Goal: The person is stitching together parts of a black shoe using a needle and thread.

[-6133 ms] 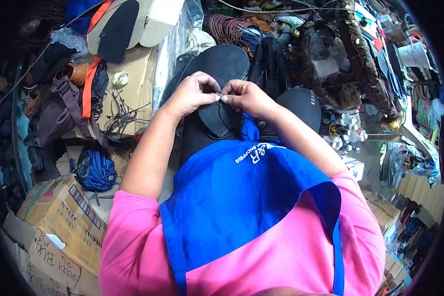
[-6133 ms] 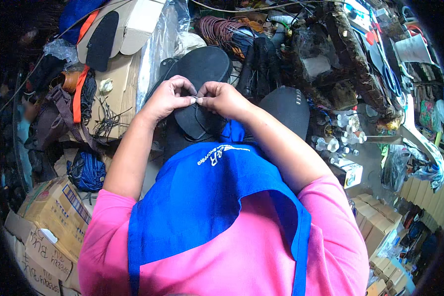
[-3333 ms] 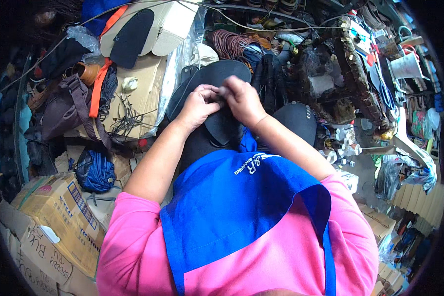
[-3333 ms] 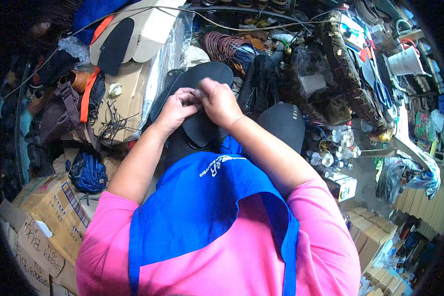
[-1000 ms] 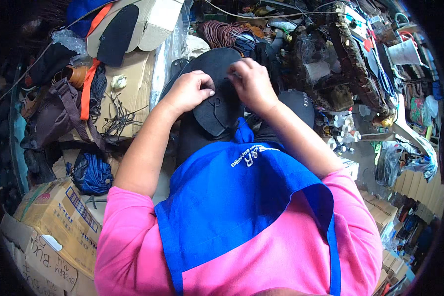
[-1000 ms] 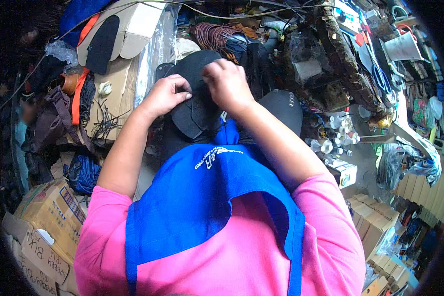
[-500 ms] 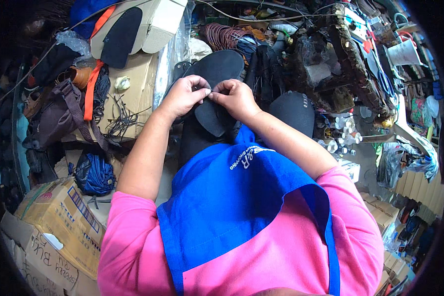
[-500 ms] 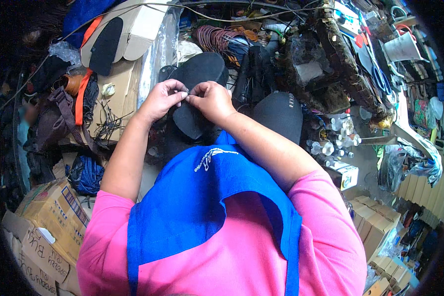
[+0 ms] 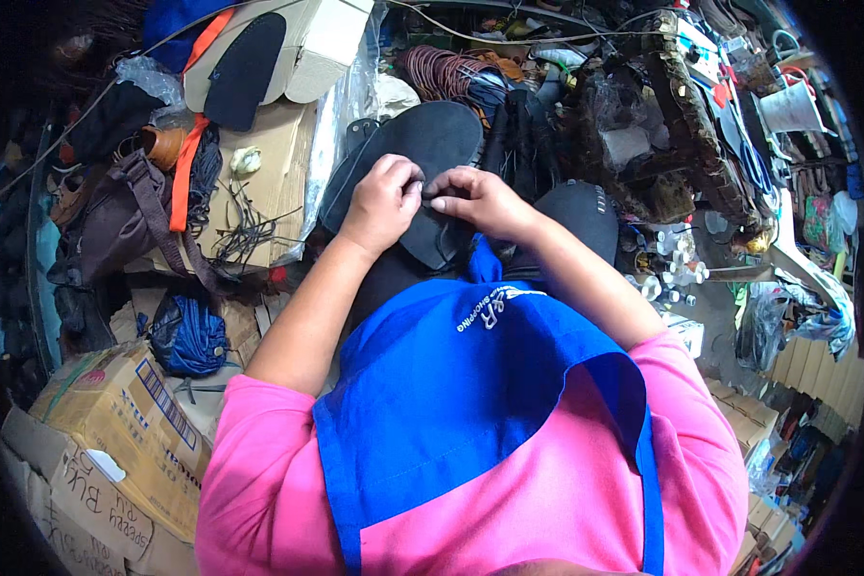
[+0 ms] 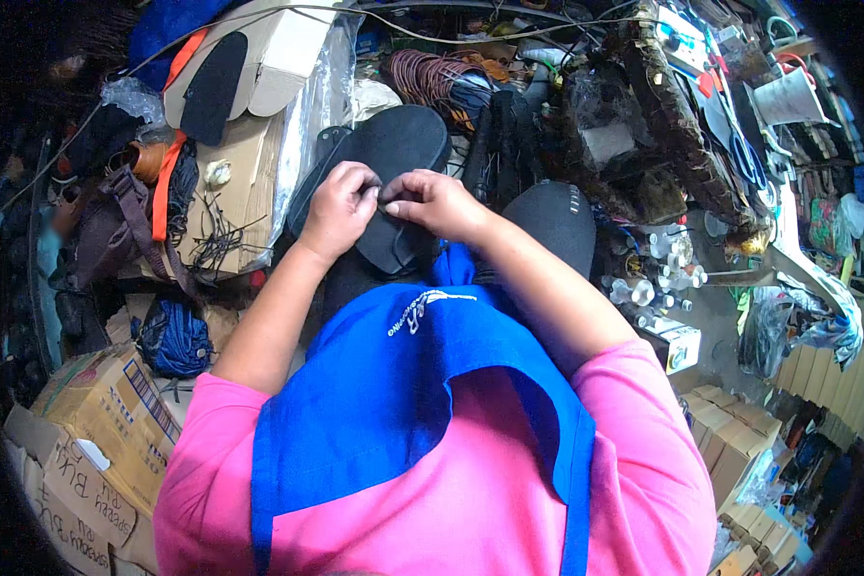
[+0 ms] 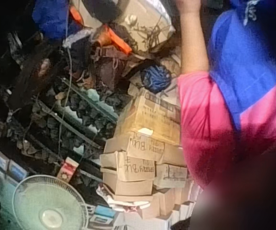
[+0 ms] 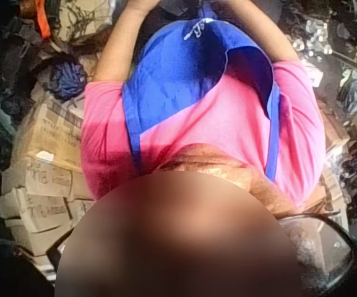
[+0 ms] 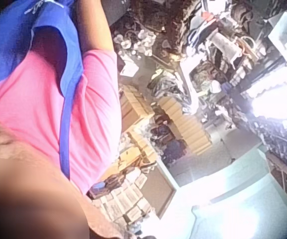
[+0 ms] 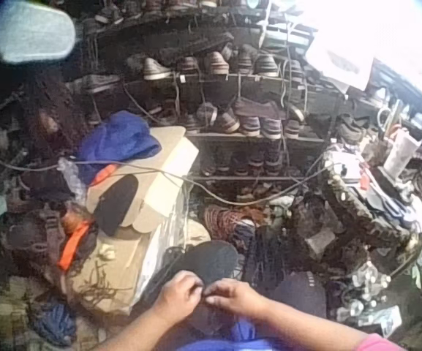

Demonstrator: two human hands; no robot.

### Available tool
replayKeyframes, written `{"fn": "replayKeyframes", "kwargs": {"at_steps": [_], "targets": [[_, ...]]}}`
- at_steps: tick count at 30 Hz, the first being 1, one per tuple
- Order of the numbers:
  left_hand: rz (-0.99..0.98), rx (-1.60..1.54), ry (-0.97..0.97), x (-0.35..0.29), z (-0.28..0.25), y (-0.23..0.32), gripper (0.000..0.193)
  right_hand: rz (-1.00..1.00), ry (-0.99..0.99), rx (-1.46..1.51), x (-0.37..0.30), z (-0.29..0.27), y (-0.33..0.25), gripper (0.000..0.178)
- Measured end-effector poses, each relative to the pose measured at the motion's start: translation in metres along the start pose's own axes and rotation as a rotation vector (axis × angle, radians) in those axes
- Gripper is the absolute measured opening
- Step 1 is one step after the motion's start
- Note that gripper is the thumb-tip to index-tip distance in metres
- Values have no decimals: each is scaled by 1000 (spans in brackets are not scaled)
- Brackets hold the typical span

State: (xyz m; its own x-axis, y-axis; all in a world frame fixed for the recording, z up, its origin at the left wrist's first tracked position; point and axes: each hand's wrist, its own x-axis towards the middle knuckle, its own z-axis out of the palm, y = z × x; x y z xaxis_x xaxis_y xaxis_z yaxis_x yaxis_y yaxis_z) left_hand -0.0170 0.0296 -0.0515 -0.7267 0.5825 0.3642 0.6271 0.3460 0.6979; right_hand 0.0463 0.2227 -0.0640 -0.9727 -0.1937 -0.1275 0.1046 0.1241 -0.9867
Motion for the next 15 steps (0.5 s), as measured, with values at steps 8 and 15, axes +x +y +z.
{"fn": "replayKeyframes", "kwargs": {"at_steps": [8, 15], "targets": [[-241, -191, -14, -6, 0, 10, 11, -364, 180, -595, 6, -24, -13, 31], [-196, -141, 38, -8, 2, 4, 12, -304, -69, -649, -22, -10, -34, 19]]}}
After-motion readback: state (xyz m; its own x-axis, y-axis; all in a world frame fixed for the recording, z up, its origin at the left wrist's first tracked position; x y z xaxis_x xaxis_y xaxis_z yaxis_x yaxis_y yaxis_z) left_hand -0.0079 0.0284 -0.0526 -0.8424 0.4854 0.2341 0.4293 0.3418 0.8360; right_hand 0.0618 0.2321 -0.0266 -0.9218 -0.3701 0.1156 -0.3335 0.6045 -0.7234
